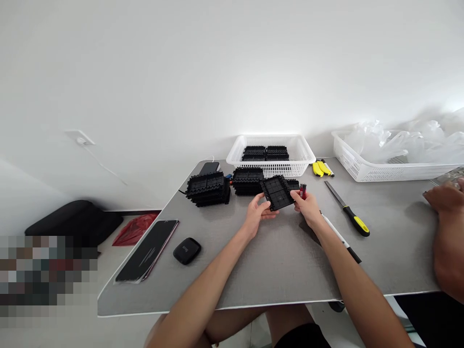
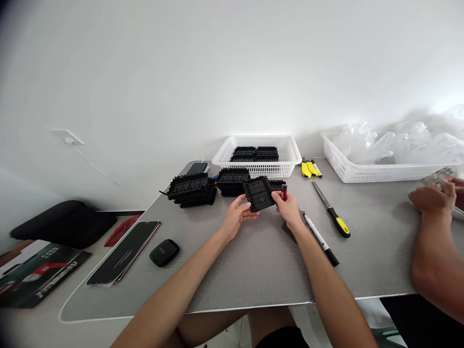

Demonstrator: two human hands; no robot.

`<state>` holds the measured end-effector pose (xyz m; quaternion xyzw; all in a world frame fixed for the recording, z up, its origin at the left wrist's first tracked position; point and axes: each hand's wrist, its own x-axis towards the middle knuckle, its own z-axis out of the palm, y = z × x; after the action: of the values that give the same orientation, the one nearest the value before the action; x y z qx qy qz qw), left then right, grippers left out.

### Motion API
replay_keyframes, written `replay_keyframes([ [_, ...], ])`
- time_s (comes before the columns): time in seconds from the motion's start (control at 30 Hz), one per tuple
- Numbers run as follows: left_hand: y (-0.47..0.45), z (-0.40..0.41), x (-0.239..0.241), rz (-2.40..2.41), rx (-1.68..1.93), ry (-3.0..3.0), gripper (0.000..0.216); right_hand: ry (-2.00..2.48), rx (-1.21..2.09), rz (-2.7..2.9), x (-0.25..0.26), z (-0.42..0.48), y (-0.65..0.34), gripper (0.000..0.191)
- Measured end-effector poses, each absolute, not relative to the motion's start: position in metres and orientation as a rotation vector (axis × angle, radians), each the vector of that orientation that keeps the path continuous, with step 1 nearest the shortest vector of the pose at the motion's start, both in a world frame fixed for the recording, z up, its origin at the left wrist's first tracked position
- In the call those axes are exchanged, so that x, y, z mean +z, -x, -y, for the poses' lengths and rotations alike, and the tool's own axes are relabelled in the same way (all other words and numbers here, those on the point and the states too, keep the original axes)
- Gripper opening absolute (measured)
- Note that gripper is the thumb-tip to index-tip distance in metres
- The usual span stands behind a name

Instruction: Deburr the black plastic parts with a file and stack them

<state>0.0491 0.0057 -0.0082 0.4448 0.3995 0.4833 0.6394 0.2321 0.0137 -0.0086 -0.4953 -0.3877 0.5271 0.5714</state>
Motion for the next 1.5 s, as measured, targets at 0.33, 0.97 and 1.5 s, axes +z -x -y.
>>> replay_keyframes([
  [0.33, -0.049, -0.01, -0.015, -1.004, 1.328, -1.312, 0.05, 1.124, 1.122, 0.93, -0.011, -0.016, -0.232, 0.048],
  [0.97, -0.043, 0.0, 0.002, -0.989, 1.456, -1.398, 0.04, 1.018, 1.687, 0.722, 0.01, -0.001, -0.232, 0.037],
  [1.5, -0.053, -0.002, -0.006, -0.839, 1.153, -1.044, 0.051, 1.111, 1.035, 0.776, -0.005, -0.009, -0.225, 0.048],
])
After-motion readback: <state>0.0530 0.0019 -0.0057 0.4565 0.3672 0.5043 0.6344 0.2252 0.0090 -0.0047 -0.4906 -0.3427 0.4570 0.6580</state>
